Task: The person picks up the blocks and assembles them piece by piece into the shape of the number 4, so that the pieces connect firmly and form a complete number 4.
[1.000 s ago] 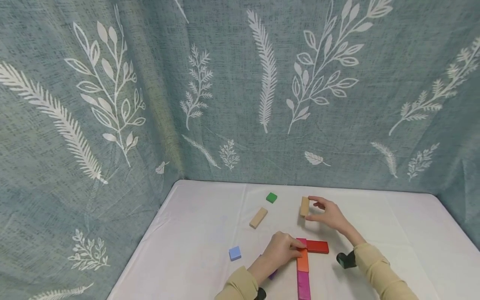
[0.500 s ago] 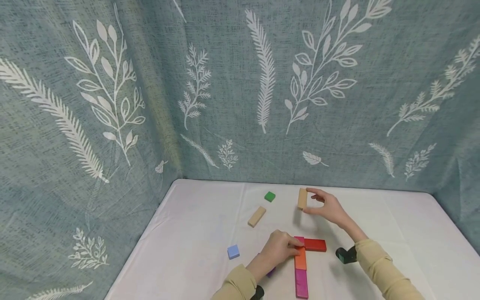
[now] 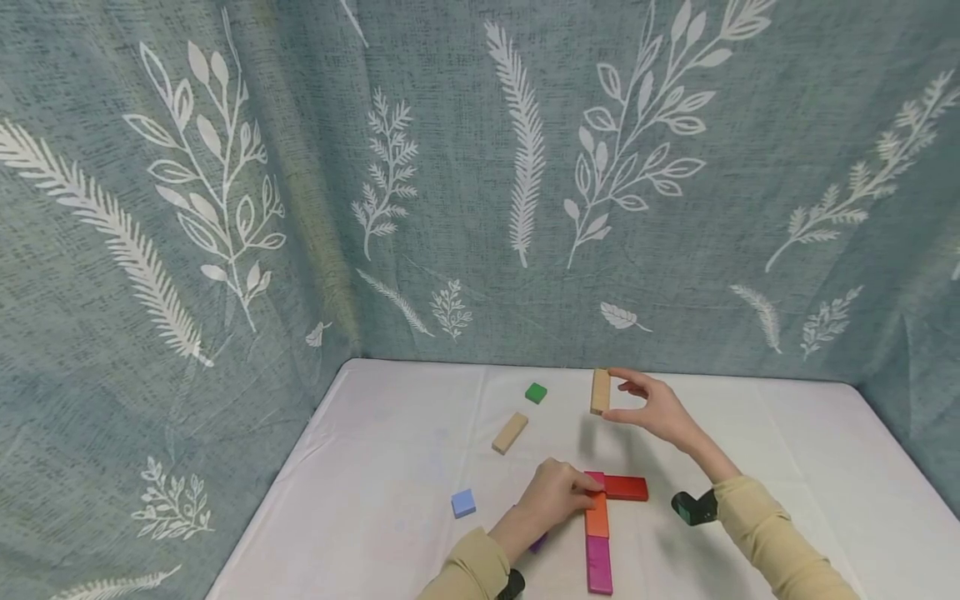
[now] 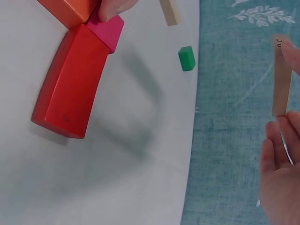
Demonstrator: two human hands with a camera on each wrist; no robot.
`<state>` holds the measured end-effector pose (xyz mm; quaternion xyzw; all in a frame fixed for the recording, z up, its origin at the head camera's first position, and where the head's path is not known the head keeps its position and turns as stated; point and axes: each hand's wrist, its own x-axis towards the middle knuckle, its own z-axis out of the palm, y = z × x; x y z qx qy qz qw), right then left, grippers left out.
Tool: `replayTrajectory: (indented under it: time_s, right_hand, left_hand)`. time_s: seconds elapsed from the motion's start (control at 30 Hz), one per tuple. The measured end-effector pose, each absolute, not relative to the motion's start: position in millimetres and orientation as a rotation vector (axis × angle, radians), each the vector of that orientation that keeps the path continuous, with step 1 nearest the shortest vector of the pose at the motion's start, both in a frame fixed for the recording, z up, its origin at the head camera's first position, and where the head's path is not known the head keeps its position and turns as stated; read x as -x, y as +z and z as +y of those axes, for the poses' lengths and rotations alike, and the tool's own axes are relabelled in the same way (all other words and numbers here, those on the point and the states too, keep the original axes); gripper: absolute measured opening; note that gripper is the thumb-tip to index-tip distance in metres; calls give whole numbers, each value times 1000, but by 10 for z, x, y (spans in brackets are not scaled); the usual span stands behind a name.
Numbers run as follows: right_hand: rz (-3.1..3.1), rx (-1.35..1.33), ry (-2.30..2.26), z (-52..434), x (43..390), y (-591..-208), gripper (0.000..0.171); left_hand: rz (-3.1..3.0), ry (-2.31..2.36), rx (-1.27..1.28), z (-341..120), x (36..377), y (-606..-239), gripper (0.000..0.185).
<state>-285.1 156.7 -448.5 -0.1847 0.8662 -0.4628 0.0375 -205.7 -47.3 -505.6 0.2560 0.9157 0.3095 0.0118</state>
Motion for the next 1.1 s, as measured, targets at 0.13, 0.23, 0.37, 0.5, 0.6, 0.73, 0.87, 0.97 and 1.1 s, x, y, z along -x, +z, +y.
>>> replayTrajectory:
  time_s: [0.13,0.23,0.37,0.5,0.6,0.73,0.87,0.97,1.1]
  right_hand:
    - [2666,582,-1416,1558,2824,-4488,72]
    - [2664,587,-1410,1548,2806,-4499,72]
    - [2651,581,-1410,1535,2772,-4541,72]
    - [2631,591,-1419,1519,2729,-4607,70]
    - [2626,597,-1420,1513,2702,-4658,69]
    - [2616,589,-1422,1503,2684,-4724,68]
    - [2614,561,-1412,1495,2669,-4793,69]
    - [2613,536,-1393,1484,2658,-4842,69]
    - [2606,521,-1378,1465,2645,-4891,69]
  left_hand:
    - [2865,951,-809,-482,2050,-5046,22]
    - [2872,940,-823,-492,2050,-5053,22]
    - [2865,947,-820,-494,2054,-5059,22]
    - [2867,950,-822,-488,2054,-5062,22]
    - [2862,957,-817,-487,2047,-5063,22]
    - [2867,955,-818,-497,2044,-5061,22]
    - [2872,943,-826,-498,2039,-5064,22]
    - [2872,940,-832,-501,2031,-5059,22]
    - [2863,954,-838,-506,2028,-5058,21]
